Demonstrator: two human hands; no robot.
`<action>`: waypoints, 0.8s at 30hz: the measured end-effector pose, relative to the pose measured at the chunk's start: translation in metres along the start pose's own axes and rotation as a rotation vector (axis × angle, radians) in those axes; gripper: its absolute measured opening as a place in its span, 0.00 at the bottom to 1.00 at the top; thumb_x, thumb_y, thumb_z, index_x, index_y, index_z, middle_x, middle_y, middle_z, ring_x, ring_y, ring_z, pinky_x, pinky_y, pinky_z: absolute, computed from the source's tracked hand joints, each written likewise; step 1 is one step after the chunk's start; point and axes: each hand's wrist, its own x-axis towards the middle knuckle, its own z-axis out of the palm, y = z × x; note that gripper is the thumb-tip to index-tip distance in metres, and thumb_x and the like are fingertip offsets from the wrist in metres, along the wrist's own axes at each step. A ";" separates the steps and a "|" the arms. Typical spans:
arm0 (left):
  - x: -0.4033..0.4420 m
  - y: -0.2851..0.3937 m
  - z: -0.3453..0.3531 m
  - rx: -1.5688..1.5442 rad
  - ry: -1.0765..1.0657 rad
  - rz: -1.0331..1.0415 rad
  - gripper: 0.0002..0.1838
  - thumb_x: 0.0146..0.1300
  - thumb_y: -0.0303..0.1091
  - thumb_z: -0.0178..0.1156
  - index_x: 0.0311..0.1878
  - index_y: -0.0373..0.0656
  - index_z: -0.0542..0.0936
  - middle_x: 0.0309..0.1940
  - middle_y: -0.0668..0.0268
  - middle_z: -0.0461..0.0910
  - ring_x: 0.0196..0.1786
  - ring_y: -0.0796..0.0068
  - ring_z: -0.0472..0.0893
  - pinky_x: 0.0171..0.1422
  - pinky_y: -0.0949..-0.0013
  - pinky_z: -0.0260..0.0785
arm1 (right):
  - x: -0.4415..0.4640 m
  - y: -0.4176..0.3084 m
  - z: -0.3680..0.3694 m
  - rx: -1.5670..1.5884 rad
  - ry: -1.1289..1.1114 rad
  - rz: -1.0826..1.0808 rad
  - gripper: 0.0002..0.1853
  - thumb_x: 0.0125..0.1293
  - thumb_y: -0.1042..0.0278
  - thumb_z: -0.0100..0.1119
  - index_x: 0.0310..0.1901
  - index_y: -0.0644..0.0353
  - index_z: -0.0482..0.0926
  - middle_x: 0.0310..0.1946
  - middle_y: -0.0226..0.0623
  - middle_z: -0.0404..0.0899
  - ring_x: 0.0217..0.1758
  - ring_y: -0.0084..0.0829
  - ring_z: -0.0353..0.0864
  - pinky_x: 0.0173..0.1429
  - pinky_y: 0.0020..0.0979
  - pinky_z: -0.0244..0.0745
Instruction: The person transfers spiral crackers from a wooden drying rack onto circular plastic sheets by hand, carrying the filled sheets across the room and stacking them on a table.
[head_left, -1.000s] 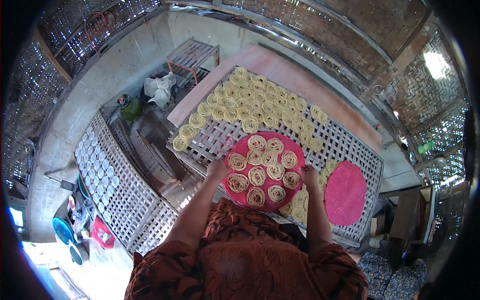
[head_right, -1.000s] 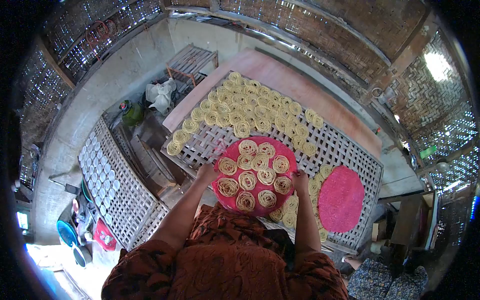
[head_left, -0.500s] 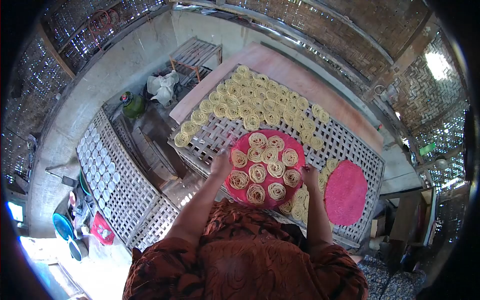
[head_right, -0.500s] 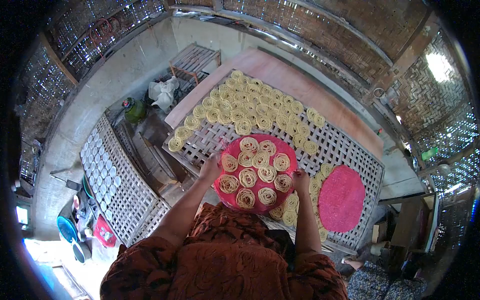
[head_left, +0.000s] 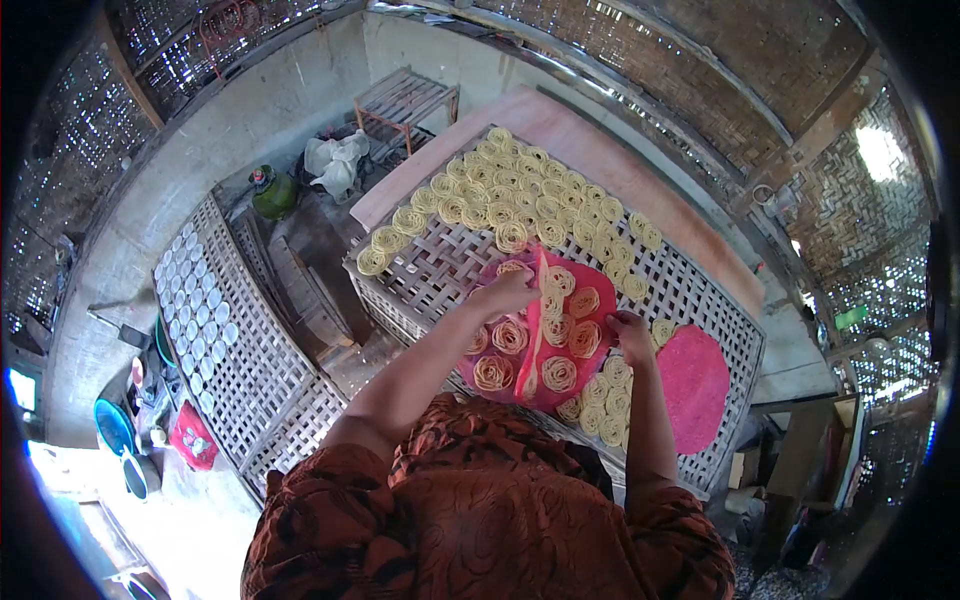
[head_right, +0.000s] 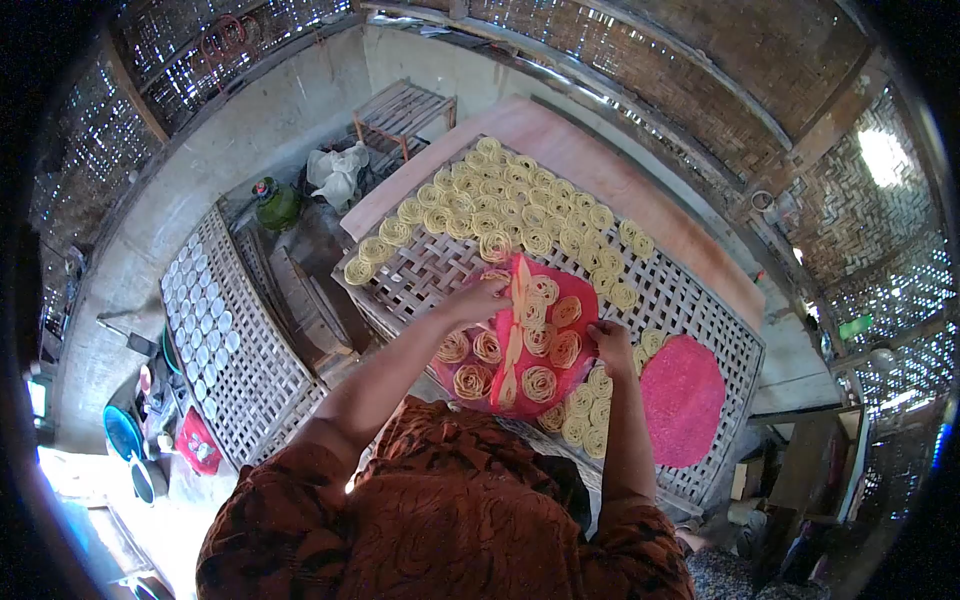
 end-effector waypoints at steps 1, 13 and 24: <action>-0.002 0.006 0.001 -0.005 0.005 0.003 0.22 0.62 0.35 0.54 0.59 0.40 0.69 0.48 0.60 0.75 0.48 0.72 0.77 0.49 0.56 0.78 | -0.005 -0.009 0.000 -0.010 -0.013 0.031 0.10 0.62 0.69 0.59 0.40 0.68 0.80 0.29 0.30 0.80 0.24 0.18 0.75 0.27 0.22 0.71; -0.051 0.114 0.013 -0.043 -0.086 0.290 0.16 0.63 0.35 0.54 0.51 0.38 0.73 0.35 0.65 0.76 0.35 0.78 0.76 0.32 0.69 0.77 | -0.011 -0.077 -0.095 -0.057 -0.012 -0.107 0.07 0.62 0.68 0.60 0.38 0.61 0.80 0.26 0.22 0.76 0.25 0.14 0.70 0.31 0.19 0.66; -0.023 0.121 0.007 -0.195 -0.117 0.302 0.17 0.65 0.35 0.53 0.55 0.41 0.72 0.41 0.67 0.77 0.38 0.76 0.77 0.42 0.67 0.77 | -0.017 -0.134 -0.119 -0.138 0.095 -0.233 0.07 0.60 0.68 0.61 0.35 0.62 0.80 0.28 0.24 0.78 0.28 0.16 0.73 0.33 0.21 0.68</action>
